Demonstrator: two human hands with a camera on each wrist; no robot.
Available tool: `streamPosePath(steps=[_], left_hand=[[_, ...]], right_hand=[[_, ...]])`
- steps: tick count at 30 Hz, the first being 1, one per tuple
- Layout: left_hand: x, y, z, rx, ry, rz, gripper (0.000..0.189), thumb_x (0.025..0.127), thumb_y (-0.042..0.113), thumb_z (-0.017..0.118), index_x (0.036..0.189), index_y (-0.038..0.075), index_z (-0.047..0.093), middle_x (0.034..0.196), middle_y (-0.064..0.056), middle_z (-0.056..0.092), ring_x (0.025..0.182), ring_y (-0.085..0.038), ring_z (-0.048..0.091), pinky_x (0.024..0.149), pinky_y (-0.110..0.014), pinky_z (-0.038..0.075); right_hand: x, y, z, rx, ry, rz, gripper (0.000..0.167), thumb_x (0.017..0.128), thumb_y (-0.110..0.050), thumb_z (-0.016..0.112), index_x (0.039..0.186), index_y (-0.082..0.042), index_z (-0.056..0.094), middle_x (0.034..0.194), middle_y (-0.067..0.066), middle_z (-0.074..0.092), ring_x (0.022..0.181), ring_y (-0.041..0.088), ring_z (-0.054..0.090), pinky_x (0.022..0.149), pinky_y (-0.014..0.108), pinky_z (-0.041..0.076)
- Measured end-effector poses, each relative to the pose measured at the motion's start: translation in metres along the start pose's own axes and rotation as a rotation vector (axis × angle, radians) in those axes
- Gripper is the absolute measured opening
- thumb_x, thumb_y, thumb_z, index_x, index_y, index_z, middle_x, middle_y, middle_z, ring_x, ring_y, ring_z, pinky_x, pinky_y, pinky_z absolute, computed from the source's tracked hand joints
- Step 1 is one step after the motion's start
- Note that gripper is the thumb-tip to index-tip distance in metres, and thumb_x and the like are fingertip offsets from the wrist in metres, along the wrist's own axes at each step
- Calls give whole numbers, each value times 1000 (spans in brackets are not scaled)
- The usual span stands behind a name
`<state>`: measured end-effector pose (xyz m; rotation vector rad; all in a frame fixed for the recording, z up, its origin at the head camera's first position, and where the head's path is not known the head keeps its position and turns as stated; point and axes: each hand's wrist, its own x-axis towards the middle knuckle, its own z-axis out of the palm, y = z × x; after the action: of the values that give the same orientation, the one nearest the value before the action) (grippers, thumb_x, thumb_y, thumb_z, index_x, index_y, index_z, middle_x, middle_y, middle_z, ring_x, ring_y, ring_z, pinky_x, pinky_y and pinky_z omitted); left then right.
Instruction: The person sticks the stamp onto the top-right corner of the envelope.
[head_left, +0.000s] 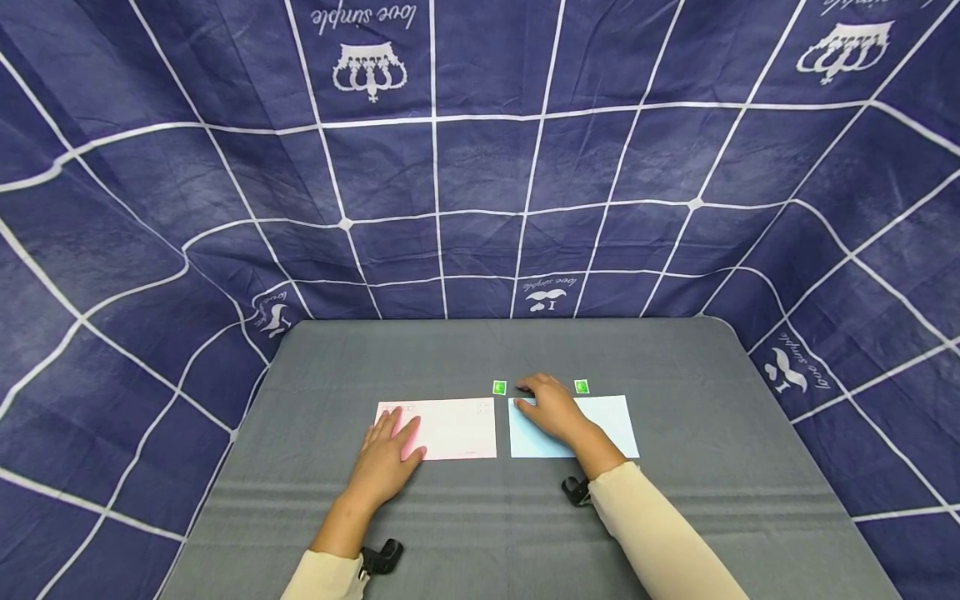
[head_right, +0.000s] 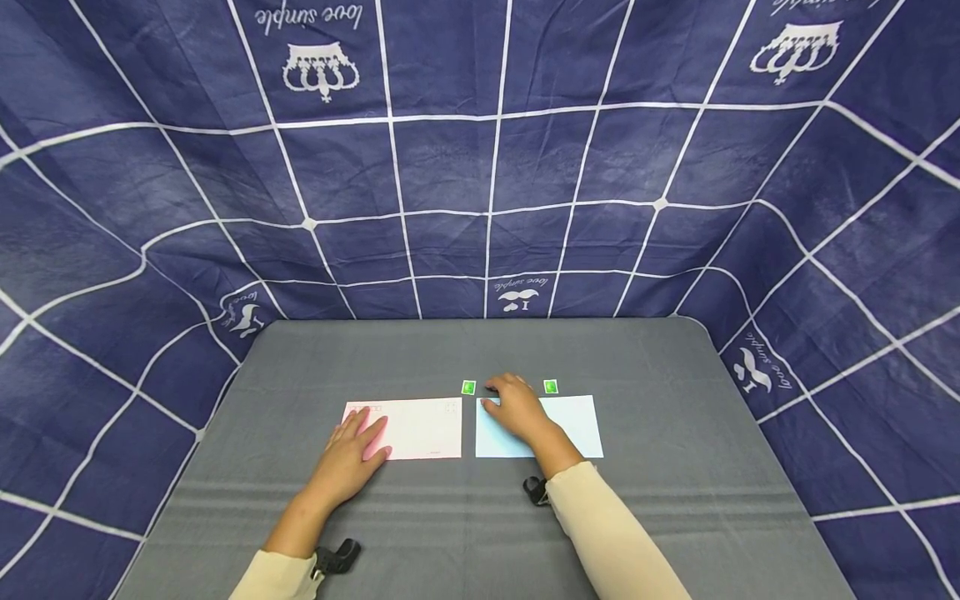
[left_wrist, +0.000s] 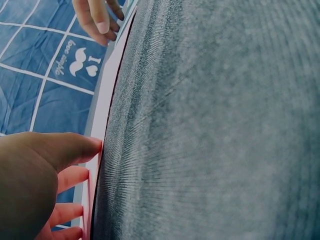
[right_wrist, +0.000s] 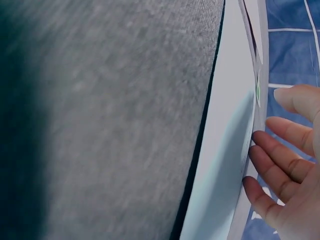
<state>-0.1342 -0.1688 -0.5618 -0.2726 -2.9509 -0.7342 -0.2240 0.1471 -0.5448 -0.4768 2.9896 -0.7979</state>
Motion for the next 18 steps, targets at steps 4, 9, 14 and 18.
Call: streamPosePath(steps=[4,9,14,18], left_hand=[[0,-1,1,1,6,8,58,90,32,73,140,7,60,155,-28,43,148,-49,33,117,-67,27],[1,-2,0,-2,13,24,58,90,32,73,140,5,60,156,-26,43,148,-48,32,116,-69,27],[1,-1,1,-24,-5,19,59,90,31,73,141,5,58,156,-24,43,149,-48,31,115,-72,25],[1,-1,1,-36,-29,3,60,90,33,74,142,7,58,158,-25,41,150,-49,29,116,-73,22]], right_hand=[[6,-3,2,18,-11,-6,37,94,-28,72,125,-8,70,121,10,68,118,31,62,104,47,48],[14,-6,6,38,-13,-1,40,93,-29,73,125,-7,68,113,10,66,109,28,62,98,44,49],[19,-9,10,65,-3,15,40,91,-26,75,123,-4,68,106,8,64,102,26,60,93,42,49],[21,-11,13,69,0,49,37,91,-26,75,121,-5,69,105,8,62,100,25,58,92,41,49]])
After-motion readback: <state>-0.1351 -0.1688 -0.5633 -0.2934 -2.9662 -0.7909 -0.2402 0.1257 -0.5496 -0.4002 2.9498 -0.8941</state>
